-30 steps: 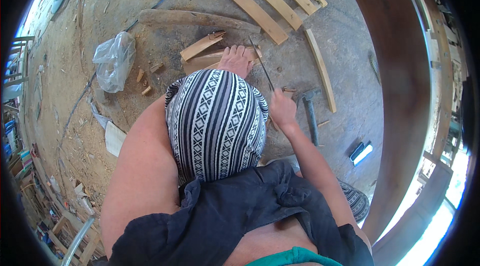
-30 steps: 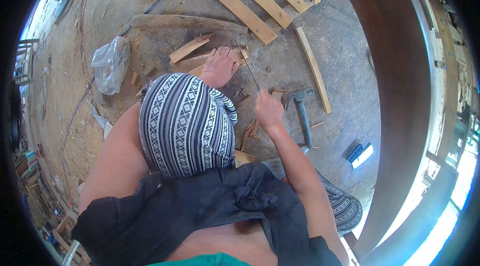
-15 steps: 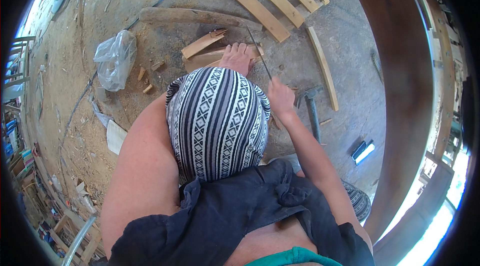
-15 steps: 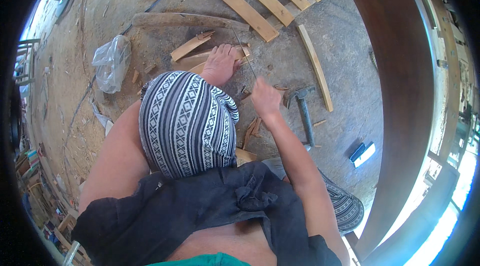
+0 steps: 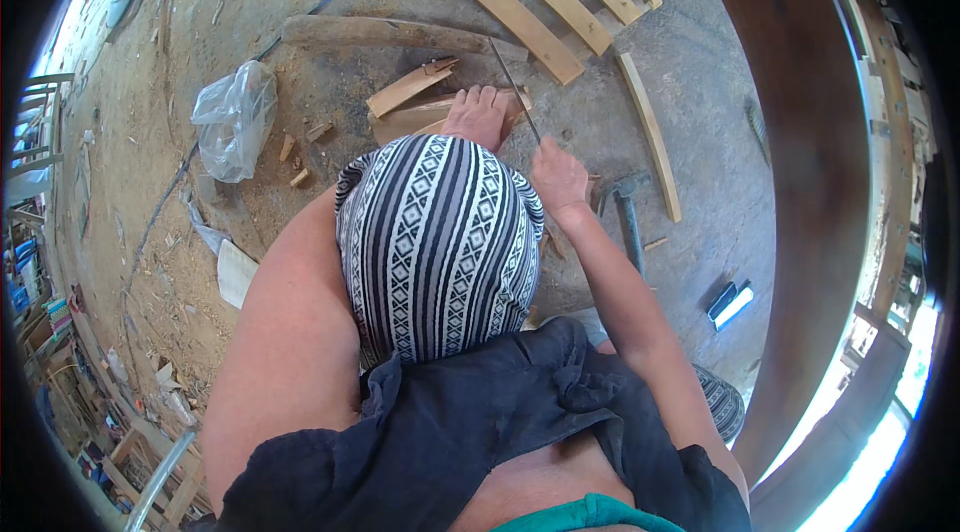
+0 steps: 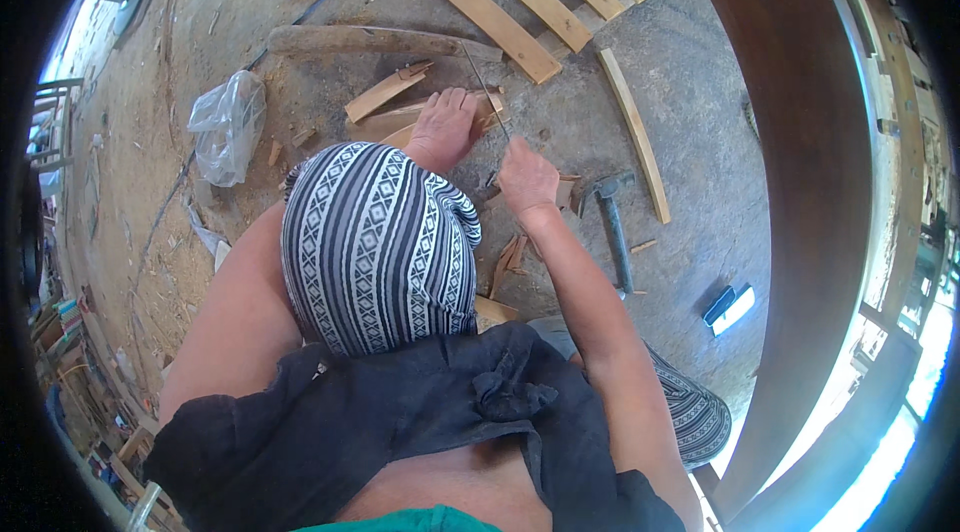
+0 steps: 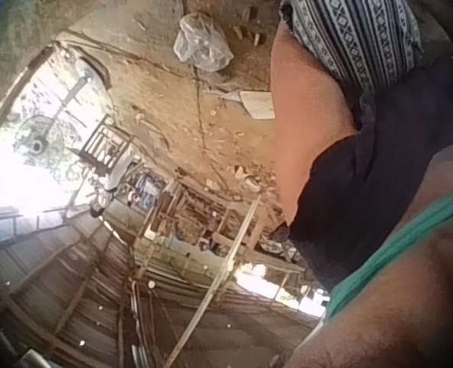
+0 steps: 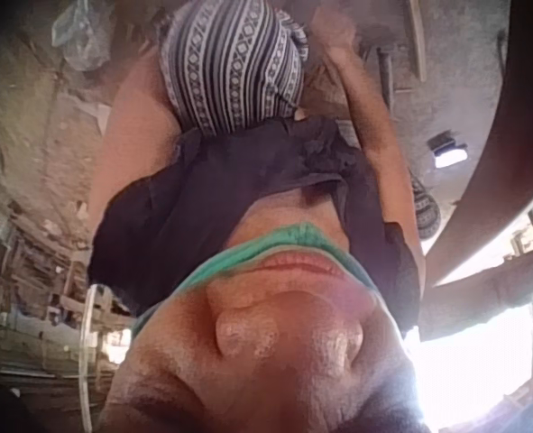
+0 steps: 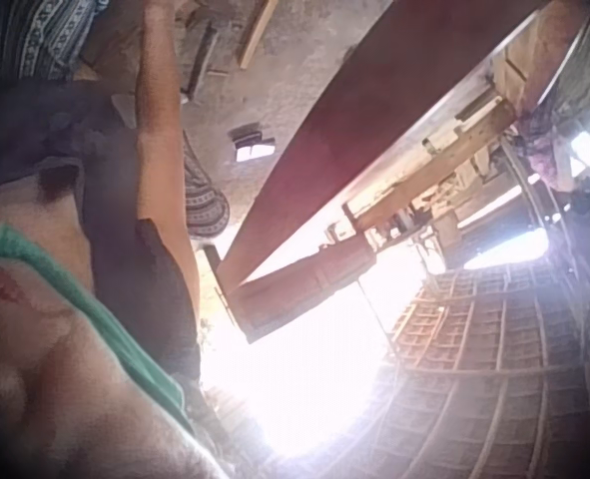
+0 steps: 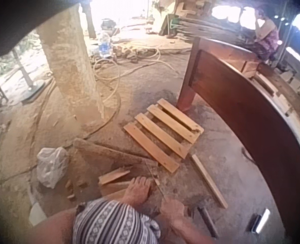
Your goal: Using a hand saw to cut pieces of wood from a pallet or scrap pile.
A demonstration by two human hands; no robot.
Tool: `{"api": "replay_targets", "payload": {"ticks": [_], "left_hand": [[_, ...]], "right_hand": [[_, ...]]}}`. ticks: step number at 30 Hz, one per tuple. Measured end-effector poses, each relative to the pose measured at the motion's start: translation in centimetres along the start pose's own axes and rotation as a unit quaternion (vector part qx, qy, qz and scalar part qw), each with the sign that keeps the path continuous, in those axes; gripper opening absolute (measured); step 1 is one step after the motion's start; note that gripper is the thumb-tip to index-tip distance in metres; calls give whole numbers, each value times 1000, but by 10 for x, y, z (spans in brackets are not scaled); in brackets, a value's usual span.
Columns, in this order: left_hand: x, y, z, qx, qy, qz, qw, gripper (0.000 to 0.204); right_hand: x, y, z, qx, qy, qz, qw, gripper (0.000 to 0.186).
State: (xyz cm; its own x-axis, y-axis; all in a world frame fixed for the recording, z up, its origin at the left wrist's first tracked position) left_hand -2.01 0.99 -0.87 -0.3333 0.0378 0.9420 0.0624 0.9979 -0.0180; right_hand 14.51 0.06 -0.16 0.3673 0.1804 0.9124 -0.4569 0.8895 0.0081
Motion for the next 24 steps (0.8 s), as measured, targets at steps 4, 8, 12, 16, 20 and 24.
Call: {"api": "replay_targets", "payload": {"ticks": [4,8,12,16,20,24], "left_hand": [[1,0,0,17,-5,13,1000,32],[-2,-1,0,26,-4,15,1000,33],[-1,0,-1,14,4,0,1000,32],[1,0,0,1,1,-13,1000,29],[-1,-2,0,5,-3,-23,1000,29],[-1,-1,-1,10,-6,-5,1000,29]], "right_hand": [[0,-27,-9,-73,-12,79,994,11],[8,-59,-15,-62,-8,83,995,12],[-8,-13,-12,-42,-3,72,996,11],[-7,-3,-8,-56,-2,90,994,12],[14,-55,-11,-69,-9,99,993,13],[3,-45,-14,-64,-5,92,994,11]]}}
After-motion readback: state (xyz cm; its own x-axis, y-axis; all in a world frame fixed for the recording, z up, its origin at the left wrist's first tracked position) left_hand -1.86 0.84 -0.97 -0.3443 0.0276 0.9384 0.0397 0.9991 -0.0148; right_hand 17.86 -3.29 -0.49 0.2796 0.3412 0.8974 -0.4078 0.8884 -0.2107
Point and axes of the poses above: each hand's wrist, its own y-axis towards the middle knuckle, its own x-axis out of the back of the hand, z = x × y, the point moved 4 cm from there along y, towards the middle knuckle
